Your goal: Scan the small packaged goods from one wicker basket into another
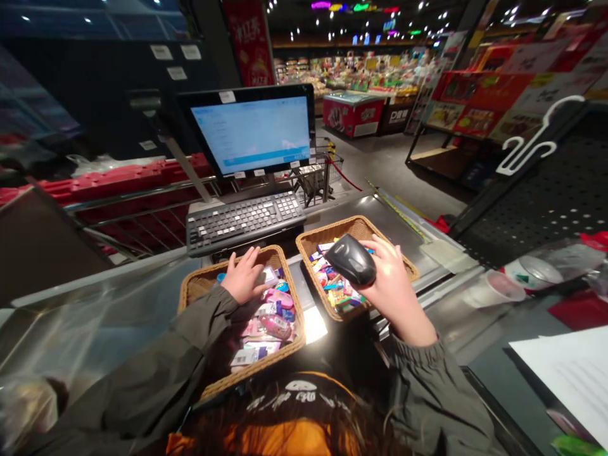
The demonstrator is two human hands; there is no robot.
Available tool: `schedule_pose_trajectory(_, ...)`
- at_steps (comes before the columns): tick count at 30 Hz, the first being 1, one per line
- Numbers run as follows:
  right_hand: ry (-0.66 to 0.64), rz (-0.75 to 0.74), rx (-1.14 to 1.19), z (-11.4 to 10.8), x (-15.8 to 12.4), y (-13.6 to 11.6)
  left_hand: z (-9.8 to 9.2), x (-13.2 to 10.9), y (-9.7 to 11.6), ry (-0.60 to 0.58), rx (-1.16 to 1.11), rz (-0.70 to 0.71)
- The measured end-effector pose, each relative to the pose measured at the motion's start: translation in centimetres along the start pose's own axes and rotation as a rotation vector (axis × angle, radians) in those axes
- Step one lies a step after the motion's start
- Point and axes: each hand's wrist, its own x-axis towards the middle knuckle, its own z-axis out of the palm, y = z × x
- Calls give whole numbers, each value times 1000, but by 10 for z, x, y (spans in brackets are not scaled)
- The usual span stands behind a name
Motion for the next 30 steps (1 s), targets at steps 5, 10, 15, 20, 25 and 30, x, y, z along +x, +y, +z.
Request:
schedule_pose_trajectory(5,188,115,-66,-18,-16,44,-29,49,54,60,-63,218)
schedule_pose_trajectory(10,244,183,-86,-26,-32,74,-25,117,113,-19,-104,334)
schedule_pose_trajectory(15,251,200,-100,-29,-43,93,3,181,152,-27,-85,440)
schedule_pose_trajectory(20,233,215,-67,-27,-47,103,31,228,172,-19,-8,708)
schedule_pose_trajectory(25,217,220,-8,-24,-47,103,56,259,185,-74,33,870)
schedule_pose_trajectory(30,182,235,-8,-26,-47,102,66,276,191,-112,21,893)
